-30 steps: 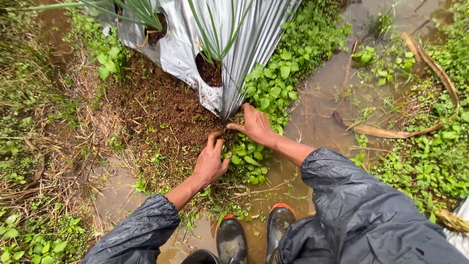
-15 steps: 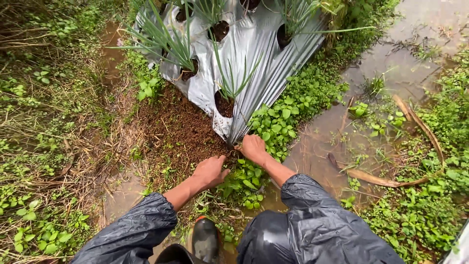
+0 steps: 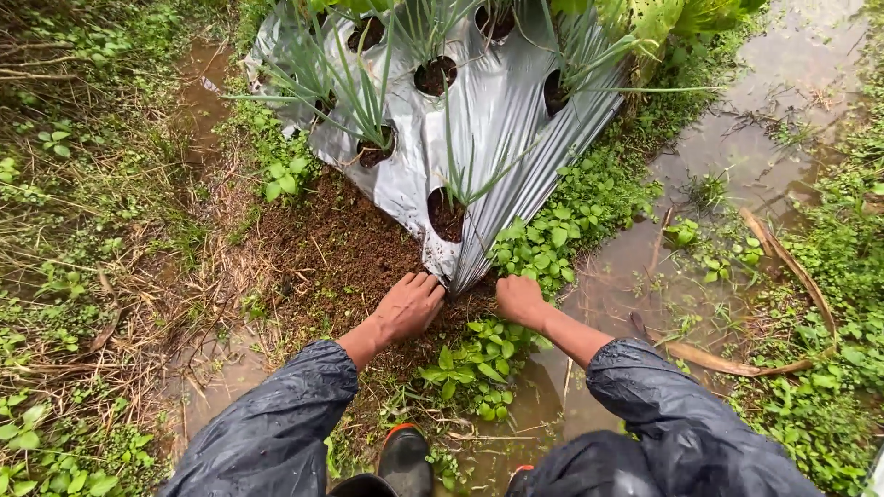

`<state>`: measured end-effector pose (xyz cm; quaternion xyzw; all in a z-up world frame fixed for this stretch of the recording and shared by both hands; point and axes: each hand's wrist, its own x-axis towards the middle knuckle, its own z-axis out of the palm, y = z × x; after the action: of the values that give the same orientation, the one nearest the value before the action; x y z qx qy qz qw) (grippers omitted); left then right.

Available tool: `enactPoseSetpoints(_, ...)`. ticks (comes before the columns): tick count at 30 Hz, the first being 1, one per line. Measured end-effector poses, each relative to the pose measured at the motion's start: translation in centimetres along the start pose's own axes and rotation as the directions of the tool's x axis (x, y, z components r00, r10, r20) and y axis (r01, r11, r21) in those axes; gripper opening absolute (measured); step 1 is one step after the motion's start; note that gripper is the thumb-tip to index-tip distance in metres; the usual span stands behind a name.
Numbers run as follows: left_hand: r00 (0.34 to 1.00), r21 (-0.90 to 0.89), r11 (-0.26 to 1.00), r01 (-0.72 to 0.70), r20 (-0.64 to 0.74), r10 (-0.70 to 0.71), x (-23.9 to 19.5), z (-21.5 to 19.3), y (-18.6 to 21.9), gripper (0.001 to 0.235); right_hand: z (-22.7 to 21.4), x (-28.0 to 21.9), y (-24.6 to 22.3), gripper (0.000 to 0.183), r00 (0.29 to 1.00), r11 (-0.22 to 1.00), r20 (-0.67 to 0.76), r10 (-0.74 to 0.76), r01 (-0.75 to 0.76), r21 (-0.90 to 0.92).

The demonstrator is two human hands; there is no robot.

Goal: The person stands in a flooded field and removes weeds by hand from the base of a small palm tree planted in a silver bag. They pull out clumps of green weeds and soil, discarding them into the surrounding water.

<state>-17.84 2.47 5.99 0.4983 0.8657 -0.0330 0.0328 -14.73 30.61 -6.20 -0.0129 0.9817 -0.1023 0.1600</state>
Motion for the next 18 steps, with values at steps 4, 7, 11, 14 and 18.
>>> enactPoseSetpoints(4, 0.825, 0.159, 0.937, -0.312, -0.444, 0.35, 0.5, -0.2, -1.9, 0.018, -1.3, -0.6, -0.1, 0.021, 1.0, 0.996, 0.016, 0.025, -0.024, -0.084)
enactPoseSetpoints(7, 0.715, 0.134, 0.891, -0.434, -0.55, 0.431, 1.0, -0.2, -2.1, 0.027, -4.5, -2.7, -1.8, 0.023, 0.996, 0.997, 0.047, 0.081, -0.08, -0.013)
enactPoseSetpoints(11, 0.715, 0.021, 0.878, -0.478, -0.572, 0.403, 1.1, -0.5, -2.4, 0.036, -9.2, -5.6, -4.0, 0.047, 0.988, 0.976, 0.115, 0.099, -0.119, 0.181)
enactPoseSetpoints(14, 0.724, -0.009, 0.871, -0.491, -0.56, 0.402, 1.9, 0.8, -3.4, 0.039, -13.2, -8.4, -6.9, 0.05, 0.995, 0.946, 0.089, 0.053, -0.078, 0.313)
enactPoseSetpoints(18, 0.683, -0.025, 0.856, -0.517, -0.614, 0.395, 2.6, 2.8, -3.4, 0.038, -13.0, -8.2, -4.7, 0.027, 0.972, 0.758, -0.103, 0.213, -0.098, 0.644)
